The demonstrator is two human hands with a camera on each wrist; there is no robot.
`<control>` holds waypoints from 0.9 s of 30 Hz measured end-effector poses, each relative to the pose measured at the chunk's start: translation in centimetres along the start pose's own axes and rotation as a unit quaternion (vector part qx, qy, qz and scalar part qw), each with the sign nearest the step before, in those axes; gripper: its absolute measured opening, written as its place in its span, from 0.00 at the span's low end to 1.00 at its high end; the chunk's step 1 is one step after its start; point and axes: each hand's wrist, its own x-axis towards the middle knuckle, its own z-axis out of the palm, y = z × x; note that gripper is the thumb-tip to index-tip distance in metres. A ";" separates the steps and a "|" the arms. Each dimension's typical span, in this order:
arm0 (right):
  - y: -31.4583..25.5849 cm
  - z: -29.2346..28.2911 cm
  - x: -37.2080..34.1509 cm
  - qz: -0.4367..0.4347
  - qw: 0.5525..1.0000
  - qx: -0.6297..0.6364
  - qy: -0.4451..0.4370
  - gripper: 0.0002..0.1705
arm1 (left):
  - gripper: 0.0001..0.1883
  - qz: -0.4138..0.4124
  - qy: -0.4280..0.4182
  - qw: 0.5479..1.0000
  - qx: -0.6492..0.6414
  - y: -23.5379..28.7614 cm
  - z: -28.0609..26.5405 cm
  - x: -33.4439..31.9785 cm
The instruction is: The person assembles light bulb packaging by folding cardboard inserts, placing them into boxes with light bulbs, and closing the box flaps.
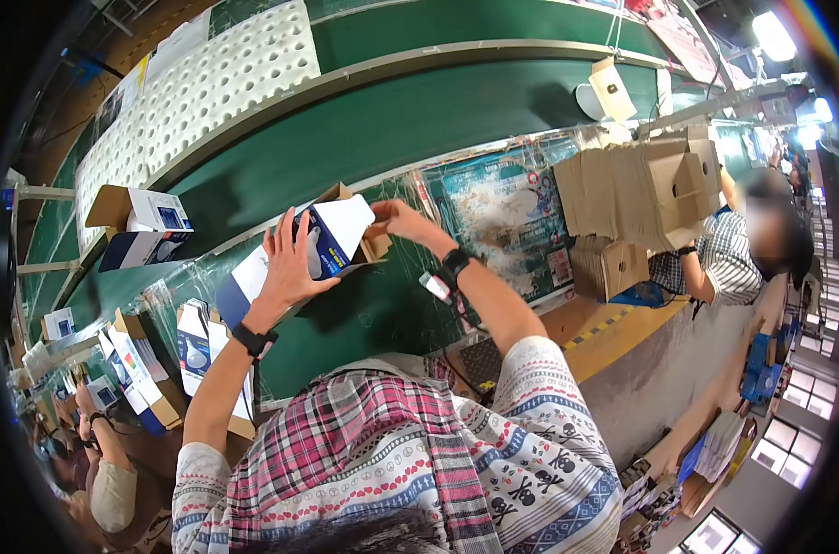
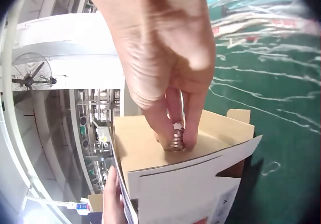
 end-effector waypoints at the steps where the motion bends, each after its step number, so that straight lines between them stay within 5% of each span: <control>1: 0.1 0.2 -0.1 -0.003 1.000 0.000 -0.008 0.29 | 0.63 0.001 -0.004 1.000 0.004 0.1 -0.2 0.1; 5: -0.8 1.8 -0.6 -0.027 0.998 0.054 0.016 0.28 | 0.63 -0.009 -0.033 0.999 0.001 1.1 0.0 0.0; 6: 5.4 0.9 1.6 -0.197 0.952 0.221 -0.075 0.29 | 0.63 -0.010 -0.046 0.999 0.001 1.5 0.0 -0.2; 7: 5.8 1.3 2.3 -0.203 0.942 0.250 -0.094 0.28 | 0.63 -0.011 -0.056 0.998 0.002 1.8 0.0 -0.2; 11: 5.8 1.3 1.5 -0.076 0.969 0.223 -0.080 0.27 | 0.63 -0.020 -0.056 0.998 0.000 1.8 0.2 -0.2; 16: 6.4 1.5 2.1 -0.029 0.965 0.244 -0.088 0.25 | 0.63 -0.021 -0.037 0.999 0.008 2.2 0.3 0.0; 24: 11.6 -0.4 8.8 0.077 0.910 0.397 -0.094 0.23 | 0.60 -0.060 -0.007 0.998 0.006 2.5 -0.6 0.5; 25: 2.9 1.9 7.4 -0.061 0.976 0.190 -0.091 0.16 | 0.60 -0.077 0.003 0.997 0.002 2.4 -0.9 0.6; 26: 0.8 1.8 5.9 -0.175 0.981 0.053 0.058 0.14 | 0.60 -0.101 0.025 0.995 0.002 2.2 -1.4 0.6; 27: -0.1 1.0 4.2 -0.277 0.935 -0.087 0.204 0.14 | 0.61 -0.128 0.036 0.991 0.006 1.9 -1.5 0.5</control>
